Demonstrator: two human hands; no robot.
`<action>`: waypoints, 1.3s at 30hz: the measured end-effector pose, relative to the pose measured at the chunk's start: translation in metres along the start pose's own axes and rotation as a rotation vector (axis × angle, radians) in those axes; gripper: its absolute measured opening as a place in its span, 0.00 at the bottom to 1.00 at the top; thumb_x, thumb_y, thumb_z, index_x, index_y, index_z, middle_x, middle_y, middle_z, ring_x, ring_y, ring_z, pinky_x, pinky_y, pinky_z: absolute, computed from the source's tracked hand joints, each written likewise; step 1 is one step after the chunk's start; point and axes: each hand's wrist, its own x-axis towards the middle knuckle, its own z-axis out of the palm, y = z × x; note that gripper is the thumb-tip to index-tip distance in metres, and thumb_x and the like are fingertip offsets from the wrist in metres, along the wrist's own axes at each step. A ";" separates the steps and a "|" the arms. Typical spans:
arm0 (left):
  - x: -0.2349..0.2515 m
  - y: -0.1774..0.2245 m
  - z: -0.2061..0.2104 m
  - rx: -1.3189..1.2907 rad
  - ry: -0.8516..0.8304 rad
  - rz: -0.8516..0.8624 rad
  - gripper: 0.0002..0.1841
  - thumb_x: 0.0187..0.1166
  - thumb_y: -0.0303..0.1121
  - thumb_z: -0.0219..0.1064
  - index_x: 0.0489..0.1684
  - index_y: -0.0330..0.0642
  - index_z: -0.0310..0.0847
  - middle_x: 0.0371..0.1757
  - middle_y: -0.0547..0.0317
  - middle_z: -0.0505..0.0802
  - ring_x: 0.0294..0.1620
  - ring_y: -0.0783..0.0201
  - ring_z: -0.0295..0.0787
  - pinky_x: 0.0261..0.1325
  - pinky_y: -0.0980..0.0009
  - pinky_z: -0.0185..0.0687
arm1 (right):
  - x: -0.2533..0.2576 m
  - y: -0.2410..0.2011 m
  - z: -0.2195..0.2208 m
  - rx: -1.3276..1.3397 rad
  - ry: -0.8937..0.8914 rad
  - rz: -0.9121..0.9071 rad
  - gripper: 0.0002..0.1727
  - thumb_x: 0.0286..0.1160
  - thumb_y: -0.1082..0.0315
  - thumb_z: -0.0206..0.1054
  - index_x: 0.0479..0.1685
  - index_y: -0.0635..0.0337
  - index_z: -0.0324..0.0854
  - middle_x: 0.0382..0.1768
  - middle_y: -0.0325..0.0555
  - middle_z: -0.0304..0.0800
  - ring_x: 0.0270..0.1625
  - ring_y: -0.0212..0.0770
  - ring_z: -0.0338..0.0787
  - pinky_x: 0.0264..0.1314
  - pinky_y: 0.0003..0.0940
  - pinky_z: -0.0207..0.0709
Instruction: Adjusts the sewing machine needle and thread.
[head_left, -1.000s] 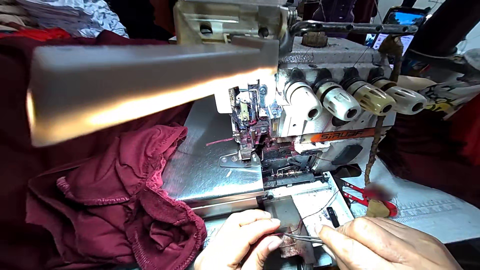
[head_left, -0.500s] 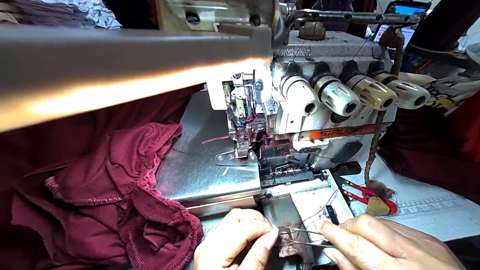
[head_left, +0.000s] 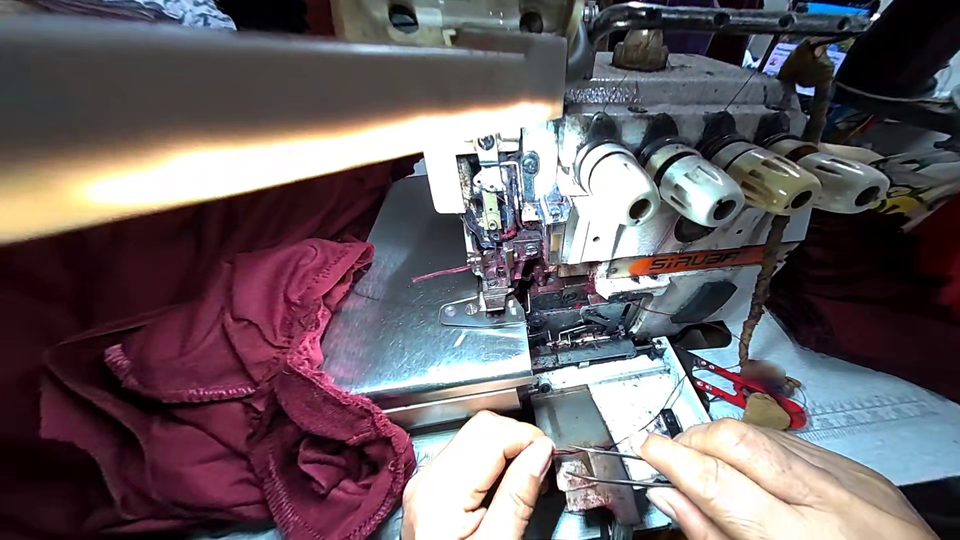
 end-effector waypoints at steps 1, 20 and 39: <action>0.000 0.000 0.000 -0.004 0.004 -0.005 0.10 0.83 0.25 0.61 0.32 0.34 0.85 0.32 0.65 0.90 0.35 0.86 0.84 0.42 0.88 0.81 | 0.000 0.000 0.000 -0.005 -0.004 0.002 0.10 0.84 0.67 0.66 0.49 0.60 0.93 0.33 0.52 0.91 0.35 0.46 0.88 0.37 0.32 0.78; -0.002 -0.002 0.002 -0.017 0.044 -0.036 0.11 0.82 0.24 0.61 0.34 0.32 0.89 0.32 0.66 0.91 0.33 0.86 0.85 0.40 0.88 0.83 | 0.002 -0.004 0.008 -0.036 0.029 0.000 0.10 0.83 0.67 0.66 0.46 0.59 0.93 0.30 0.51 0.90 0.33 0.45 0.88 0.34 0.32 0.77; -0.002 -0.005 -0.001 -0.009 0.012 -0.024 0.11 0.83 0.27 0.63 0.39 0.33 0.94 0.32 0.66 0.92 0.34 0.85 0.85 0.41 0.88 0.82 | 0.007 0.003 0.013 -0.064 0.084 -0.049 0.09 0.81 0.70 0.66 0.43 0.57 0.94 0.28 0.48 0.89 0.31 0.44 0.86 0.31 0.32 0.75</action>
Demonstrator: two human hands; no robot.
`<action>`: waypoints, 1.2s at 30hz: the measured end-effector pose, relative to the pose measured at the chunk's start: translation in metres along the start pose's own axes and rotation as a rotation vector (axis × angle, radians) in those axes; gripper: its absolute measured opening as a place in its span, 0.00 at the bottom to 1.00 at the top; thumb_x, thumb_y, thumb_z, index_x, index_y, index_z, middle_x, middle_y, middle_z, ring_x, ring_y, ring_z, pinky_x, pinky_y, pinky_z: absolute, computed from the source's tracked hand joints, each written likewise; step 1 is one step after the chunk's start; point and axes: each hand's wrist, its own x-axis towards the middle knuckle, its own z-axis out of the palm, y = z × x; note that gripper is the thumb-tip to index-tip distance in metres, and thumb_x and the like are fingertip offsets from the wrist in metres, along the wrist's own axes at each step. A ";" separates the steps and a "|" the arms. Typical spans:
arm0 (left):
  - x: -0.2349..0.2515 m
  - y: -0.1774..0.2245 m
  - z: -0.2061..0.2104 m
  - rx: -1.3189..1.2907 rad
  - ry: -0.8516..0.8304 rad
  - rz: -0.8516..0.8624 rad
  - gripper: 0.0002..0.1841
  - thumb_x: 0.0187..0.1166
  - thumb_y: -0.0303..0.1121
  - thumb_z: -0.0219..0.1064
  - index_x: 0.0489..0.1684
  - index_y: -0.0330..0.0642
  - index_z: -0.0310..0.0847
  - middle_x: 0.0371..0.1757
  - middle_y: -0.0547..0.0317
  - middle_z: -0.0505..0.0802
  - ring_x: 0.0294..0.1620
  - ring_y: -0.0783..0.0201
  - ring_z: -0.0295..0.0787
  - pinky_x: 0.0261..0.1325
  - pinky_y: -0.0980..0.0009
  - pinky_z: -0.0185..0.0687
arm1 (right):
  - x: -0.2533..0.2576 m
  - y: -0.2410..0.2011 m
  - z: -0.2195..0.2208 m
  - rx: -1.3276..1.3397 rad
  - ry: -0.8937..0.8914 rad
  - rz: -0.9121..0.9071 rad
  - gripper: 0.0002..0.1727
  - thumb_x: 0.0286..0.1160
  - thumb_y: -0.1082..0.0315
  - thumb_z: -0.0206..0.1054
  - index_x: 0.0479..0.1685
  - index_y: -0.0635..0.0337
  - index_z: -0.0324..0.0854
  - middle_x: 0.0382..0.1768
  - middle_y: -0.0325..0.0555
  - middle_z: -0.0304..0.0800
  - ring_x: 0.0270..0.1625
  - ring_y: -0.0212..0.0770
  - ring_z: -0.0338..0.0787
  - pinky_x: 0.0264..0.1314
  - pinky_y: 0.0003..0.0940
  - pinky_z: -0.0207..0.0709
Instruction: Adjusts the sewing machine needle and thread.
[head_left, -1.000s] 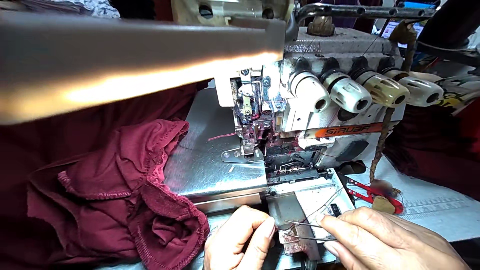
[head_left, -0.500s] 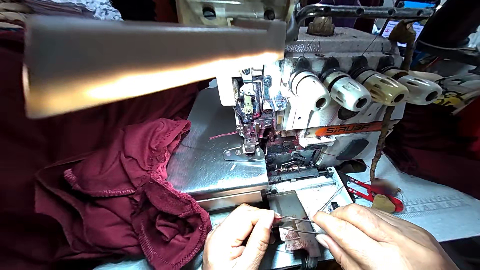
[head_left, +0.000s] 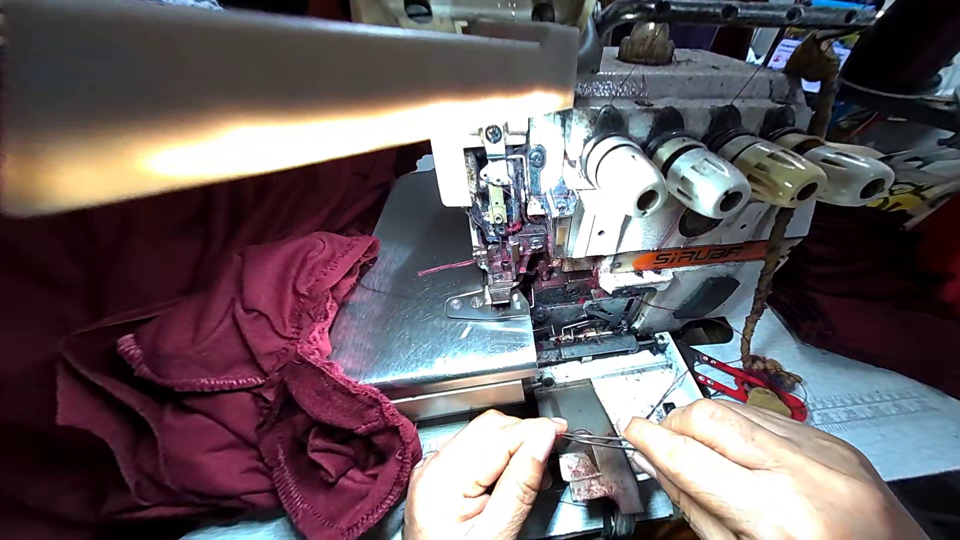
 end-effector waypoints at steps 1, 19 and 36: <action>0.000 0.000 0.000 -0.005 0.000 -0.008 0.11 0.83 0.26 0.63 0.40 0.33 0.94 0.32 0.66 0.92 0.34 0.85 0.85 0.41 0.88 0.82 | 0.000 0.000 0.000 0.000 0.000 -0.001 0.09 0.80 0.70 0.66 0.43 0.57 0.94 0.28 0.49 0.89 0.30 0.44 0.86 0.31 0.32 0.74; 0.002 0.002 -0.001 -0.117 0.009 -0.078 0.10 0.82 0.24 0.62 0.40 0.34 0.93 0.32 0.72 0.92 0.31 0.85 0.86 0.37 0.87 0.84 | 0.003 0.001 0.004 -0.026 0.024 -0.039 0.09 0.80 0.70 0.66 0.43 0.56 0.93 0.28 0.47 0.90 0.32 0.44 0.87 0.32 0.31 0.75; -0.003 0.002 -0.004 -0.151 0.051 -0.099 0.15 0.88 0.24 0.52 0.49 0.32 0.90 0.35 0.72 0.92 0.36 0.82 0.88 0.42 0.83 0.87 | 0.015 0.049 0.009 -0.378 0.219 -0.114 0.14 0.75 0.72 0.61 0.39 0.57 0.95 0.24 0.42 0.84 0.25 0.41 0.82 0.24 0.32 0.71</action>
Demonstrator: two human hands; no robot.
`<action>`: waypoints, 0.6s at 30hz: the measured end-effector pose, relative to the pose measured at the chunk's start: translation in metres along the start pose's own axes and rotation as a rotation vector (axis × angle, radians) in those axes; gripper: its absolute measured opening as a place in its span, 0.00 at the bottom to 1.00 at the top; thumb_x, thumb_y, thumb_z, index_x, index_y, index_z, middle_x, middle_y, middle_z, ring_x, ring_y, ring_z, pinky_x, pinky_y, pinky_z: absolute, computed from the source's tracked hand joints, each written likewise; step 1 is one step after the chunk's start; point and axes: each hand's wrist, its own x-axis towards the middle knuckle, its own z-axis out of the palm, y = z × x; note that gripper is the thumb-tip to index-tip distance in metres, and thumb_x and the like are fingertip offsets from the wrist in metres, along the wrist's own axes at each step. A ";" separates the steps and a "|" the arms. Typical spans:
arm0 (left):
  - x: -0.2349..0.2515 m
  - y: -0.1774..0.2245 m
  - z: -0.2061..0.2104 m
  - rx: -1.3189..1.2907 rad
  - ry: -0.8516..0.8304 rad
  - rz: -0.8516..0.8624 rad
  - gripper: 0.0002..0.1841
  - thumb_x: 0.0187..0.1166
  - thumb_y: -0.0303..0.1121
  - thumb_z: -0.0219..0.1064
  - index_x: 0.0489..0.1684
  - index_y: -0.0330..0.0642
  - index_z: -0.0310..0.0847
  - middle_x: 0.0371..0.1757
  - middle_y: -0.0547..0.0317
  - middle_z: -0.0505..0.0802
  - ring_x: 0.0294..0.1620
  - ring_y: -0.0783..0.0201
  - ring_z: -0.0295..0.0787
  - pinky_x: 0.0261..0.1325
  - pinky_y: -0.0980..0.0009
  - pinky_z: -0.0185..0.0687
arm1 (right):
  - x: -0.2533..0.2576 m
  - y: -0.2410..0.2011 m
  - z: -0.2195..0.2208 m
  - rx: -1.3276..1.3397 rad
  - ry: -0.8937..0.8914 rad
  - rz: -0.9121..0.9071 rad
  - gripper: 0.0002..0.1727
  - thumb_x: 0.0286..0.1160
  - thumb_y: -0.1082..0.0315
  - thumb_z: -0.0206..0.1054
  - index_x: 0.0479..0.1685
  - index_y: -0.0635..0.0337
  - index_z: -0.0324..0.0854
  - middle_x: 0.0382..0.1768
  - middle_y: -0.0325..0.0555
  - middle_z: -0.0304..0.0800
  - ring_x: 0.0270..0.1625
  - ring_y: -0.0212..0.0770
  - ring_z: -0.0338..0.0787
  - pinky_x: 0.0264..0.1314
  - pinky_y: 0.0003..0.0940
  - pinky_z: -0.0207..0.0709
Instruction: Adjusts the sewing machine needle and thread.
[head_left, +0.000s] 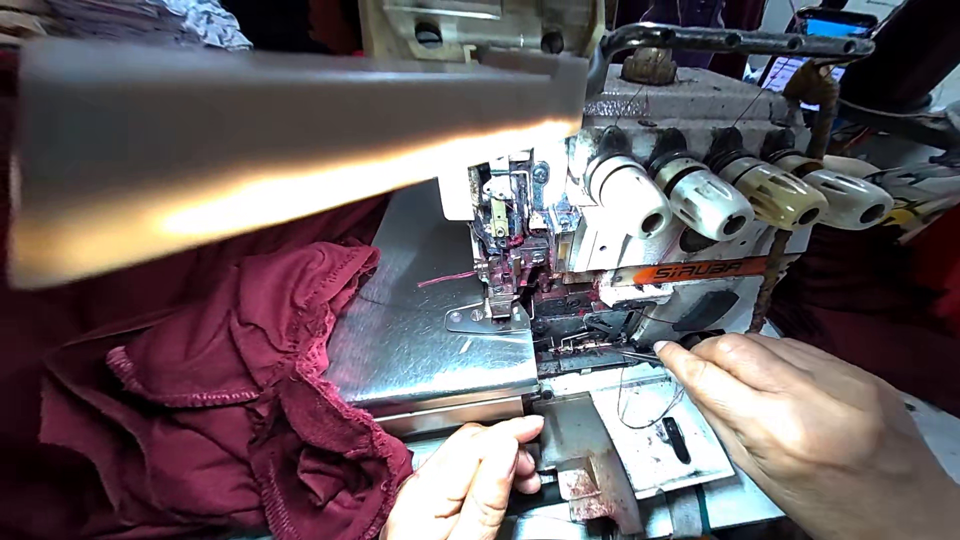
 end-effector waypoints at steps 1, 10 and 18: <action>0.000 0.000 0.000 0.001 -0.002 -0.001 0.15 0.88 0.24 0.52 0.49 0.32 0.90 0.36 0.72 0.92 0.36 0.82 0.88 0.42 0.83 0.87 | 0.001 -0.001 0.001 0.003 0.002 0.003 0.14 0.75 0.72 0.61 0.39 0.57 0.95 0.23 0.42 0.84 0.25 0.41 0.82 0.23 0.32 0.70; 0.000 0.000 0.001 0.061 -0.028 0.025 0.14 0.87 0.24 0.55 0.45 0.31 0.90 0.37 0.69 0.92 0.38 0.83 0.89 0.44 0.83 0.88 | 0.006 0.007 -0.001 -0.050 0.002 0.020 0.13 0.73 0.72 0.62 0.40 0.58 0.95 0.24 0.43 0.85 0.25 0.42 0.83 0.24 0.32 0.71; 0.001 -0.001 0.000 0.116 -0.055 0.047 0.13 0.86 0.24 0.57 0.45 0.30 0.90 0.37 0.67 0.92 0.38 0.84 0.87 0.44 0.85 0.85 | 0.008 0.002 0.003 -0.055 -0.012 0.019 0.14 0.73 0.72 0.61 0.40 0.57 0.95 0.24 0.43 0.84 0.23 0.42 0.81 0.21 0.31 0.67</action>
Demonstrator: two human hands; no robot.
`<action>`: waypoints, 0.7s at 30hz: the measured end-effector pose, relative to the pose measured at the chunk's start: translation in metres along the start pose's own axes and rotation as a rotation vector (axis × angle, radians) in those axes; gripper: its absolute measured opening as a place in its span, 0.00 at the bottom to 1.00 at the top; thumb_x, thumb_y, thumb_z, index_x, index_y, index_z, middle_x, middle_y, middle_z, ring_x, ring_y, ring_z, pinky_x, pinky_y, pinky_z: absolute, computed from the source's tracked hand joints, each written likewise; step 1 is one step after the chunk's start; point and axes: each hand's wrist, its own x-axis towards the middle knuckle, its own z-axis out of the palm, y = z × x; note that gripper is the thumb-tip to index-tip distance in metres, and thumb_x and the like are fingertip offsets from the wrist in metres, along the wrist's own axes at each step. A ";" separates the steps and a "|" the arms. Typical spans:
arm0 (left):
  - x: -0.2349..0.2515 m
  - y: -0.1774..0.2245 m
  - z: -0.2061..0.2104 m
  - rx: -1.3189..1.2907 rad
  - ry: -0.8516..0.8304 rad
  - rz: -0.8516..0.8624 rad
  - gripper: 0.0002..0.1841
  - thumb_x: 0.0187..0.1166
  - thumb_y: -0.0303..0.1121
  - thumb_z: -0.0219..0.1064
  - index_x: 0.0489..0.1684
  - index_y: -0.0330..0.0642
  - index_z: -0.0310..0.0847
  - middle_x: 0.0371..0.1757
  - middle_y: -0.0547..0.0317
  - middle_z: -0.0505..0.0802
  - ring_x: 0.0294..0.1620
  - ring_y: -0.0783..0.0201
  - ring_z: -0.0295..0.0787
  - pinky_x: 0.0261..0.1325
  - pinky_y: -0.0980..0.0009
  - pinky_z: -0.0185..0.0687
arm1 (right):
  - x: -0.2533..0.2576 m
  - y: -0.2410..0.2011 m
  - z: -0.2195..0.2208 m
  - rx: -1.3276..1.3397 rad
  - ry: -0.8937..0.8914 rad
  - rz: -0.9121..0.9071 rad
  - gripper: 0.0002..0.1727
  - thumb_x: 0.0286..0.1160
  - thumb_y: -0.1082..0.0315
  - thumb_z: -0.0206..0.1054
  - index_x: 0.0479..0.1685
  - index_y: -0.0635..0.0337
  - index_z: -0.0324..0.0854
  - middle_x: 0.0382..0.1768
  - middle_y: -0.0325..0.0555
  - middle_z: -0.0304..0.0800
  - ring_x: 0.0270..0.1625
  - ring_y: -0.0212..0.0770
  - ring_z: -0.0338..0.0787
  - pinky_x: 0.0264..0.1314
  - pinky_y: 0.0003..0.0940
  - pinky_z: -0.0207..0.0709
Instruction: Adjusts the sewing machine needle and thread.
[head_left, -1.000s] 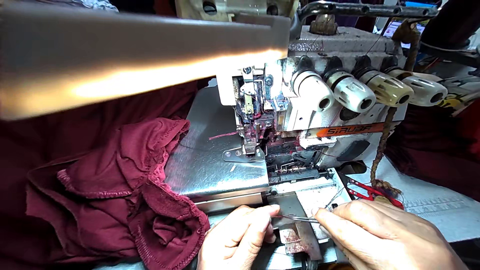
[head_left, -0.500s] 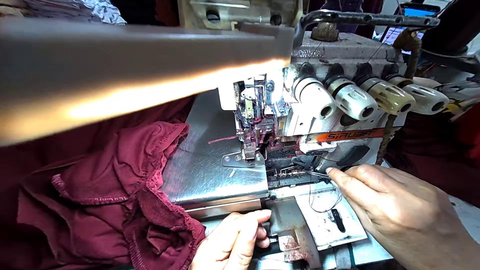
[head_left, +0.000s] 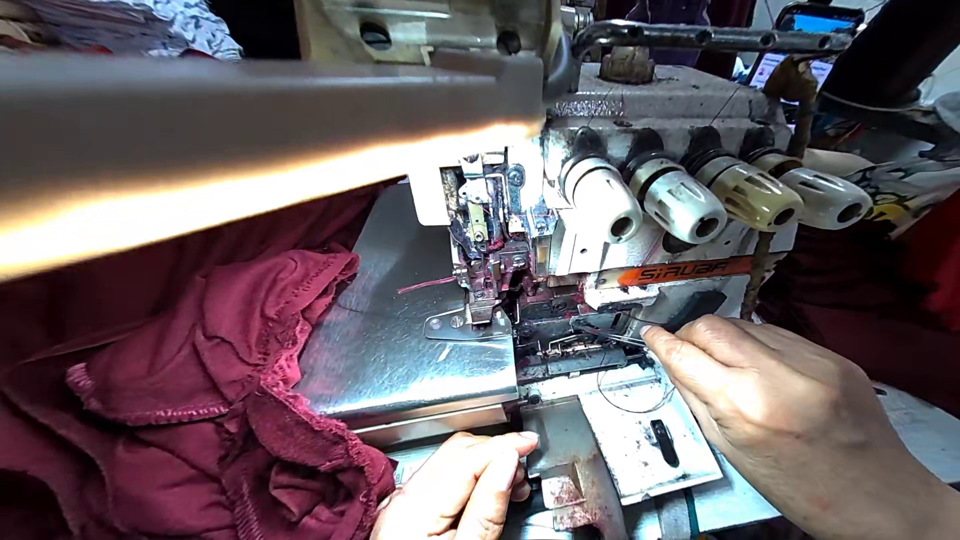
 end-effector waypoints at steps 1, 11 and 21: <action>0.000 0.000 0.000 0.000 -0.004 0.003 0.13 0.86 0.24 0.57 0.45 0.31 0.91 0.37 0.67 0.92 0.38 0.84 0.87 0.45 0.85 0.85 | 0.000 -0.001 0.001 0.000 -0.004 -0.013 0.14 0.73 0.72 0.61 0.40 0.58 0.95 0.23 0.43 0.84 0.23 0.42 0.81 0.21 0.32 0.68; 0.001 0.000 -0.001 0.033 -0.014 0.019 0.12 0.86 0.24 0.58 0.44 0.31 0.91 0.38 0.66 0.92 0.40 0.85 0.86 0.46 0.86 0.84 | 0.003 -0.002 0.001 -0.014 -0.034 -0.029 0.14 0.72 0.72 0.60 0.39 0.59 0.95 0.23 0.43 0.82 0.22 0.41 0.79 0.20 0.31 0.65; 0.002 0.001 -0.001 0.093 -0.025 0.048 0.13 0.85 0.25 0.59 0.44 0.29 0.91 0.37 0.61 0.92 0.40 0.85 0.85 0.47 0.88 0.81 | 0.006 -0.004 0.000 -0.025 -0.050 -0.018 0.14 0.70 0.72 0.60 0.39 0.59 0.95 0.24 0.43 0.82 0.22 0.42 0.80 0.20 0.32 0.65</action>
